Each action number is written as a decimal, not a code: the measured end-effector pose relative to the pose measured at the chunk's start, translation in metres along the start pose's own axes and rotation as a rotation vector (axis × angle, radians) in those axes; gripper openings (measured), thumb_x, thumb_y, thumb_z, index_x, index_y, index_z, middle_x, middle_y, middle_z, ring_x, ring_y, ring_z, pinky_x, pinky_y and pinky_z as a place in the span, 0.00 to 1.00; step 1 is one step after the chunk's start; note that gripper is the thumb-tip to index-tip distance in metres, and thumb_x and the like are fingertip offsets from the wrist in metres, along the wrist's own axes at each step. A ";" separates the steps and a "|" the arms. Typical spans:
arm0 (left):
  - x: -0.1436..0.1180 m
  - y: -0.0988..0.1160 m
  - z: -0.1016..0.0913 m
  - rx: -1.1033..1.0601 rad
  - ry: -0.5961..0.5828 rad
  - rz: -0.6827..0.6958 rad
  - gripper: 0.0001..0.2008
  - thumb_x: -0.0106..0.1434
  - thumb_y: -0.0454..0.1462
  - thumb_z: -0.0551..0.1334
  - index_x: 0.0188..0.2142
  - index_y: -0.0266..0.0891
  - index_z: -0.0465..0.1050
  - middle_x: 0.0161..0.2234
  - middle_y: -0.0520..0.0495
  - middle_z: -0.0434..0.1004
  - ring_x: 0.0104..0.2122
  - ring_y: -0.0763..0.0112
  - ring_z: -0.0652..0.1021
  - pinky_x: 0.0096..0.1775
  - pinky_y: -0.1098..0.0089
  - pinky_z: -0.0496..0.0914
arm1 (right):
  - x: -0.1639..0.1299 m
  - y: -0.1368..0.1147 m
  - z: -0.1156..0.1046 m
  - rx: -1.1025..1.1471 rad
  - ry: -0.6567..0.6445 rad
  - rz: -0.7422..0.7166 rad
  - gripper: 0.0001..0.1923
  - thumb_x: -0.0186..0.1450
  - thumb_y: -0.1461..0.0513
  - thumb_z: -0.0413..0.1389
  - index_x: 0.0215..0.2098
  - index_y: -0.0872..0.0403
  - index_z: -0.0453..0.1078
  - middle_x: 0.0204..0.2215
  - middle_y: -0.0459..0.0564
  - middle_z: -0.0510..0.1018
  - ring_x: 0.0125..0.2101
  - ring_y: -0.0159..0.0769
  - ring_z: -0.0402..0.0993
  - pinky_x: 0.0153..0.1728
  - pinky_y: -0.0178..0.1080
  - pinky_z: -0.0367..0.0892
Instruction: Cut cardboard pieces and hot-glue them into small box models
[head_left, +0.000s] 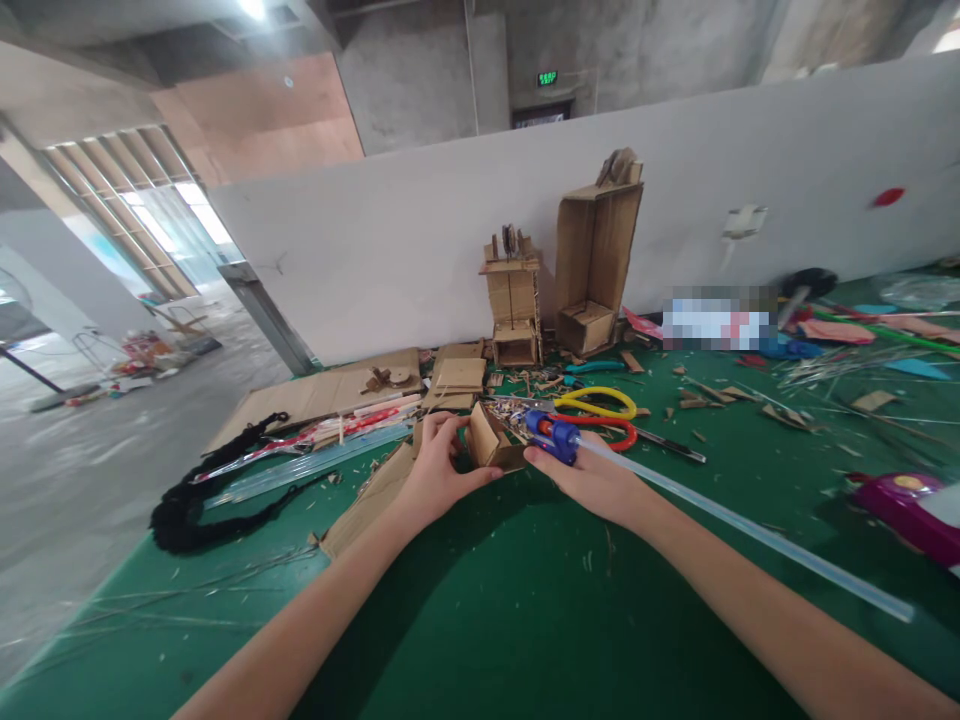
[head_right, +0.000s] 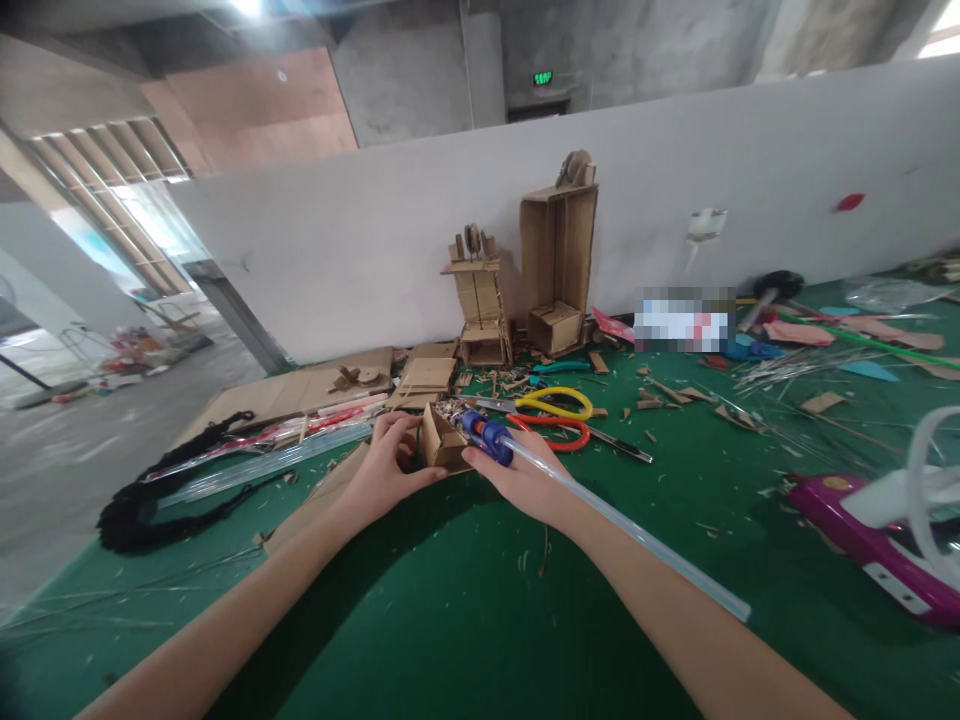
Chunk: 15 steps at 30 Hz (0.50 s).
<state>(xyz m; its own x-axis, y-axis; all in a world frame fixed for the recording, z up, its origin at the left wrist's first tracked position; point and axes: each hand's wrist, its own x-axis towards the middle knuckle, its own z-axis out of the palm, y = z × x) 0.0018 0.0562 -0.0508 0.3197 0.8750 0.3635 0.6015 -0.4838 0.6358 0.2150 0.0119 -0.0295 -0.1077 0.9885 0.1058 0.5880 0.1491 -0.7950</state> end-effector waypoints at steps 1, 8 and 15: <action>0.000 0.000 0.000 0.005 -0.002 -0.010 0.31 0.48 0.48 0.68 0.48 0.40 0.61 0.46 0.44 0.55 0.36 0.70 0.68 0.37 0.64 0.71 | 0.000 0.001 0.000 -0.008 0.004 -0.002 0.20 0.60 0.46 0.50 0.23 0.52 0.65 0.14 0.42 0.65 0.18 0.32 0.62 0.21 0.35 0.57; 0.000 0.001 0.000 -0.014 0.012 -0.032 0.31 0.48 0.48 0.68 0.48 0.40 0.61 0.46 0.44 0.55 0.36 0.70 0.69 0.38 0.63 0.71 | 0.003 0.010 -0.003 -0.036 0.054 -0.035 0.20 0.61 0.46 0.49 0.28 0.52 0.69 0.15 0.42 0.66 0.18 0.33 0.63 0.22 0.35 0.58; 0.000 -0.002 0.001 -0.011 0.004 -0.034 0.32 0.48 0.49 0.67 0.49 0.41 0.61 0.47 0.44 0.55 0.37 0.70 0.69 0.39 0.62 0.71 | 0.005 0.017 -0.008 -0.044 0.067 -0.004 0.21 0.61 0.45 0.48 0.33 0.52 0.70 0.13 0.41 0.64 0.17 0.34 0.63 0.23 0.36 0.59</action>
<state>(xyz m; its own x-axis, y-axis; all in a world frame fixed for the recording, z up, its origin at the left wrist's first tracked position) 0.0011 0.0575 -0.0526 0.2963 0.8911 0.3438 0.6040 -0.4537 0.6552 0.2309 0.0194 -0.0373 -0.0566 0.9871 0.1501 0.6226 0.1524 -0.7675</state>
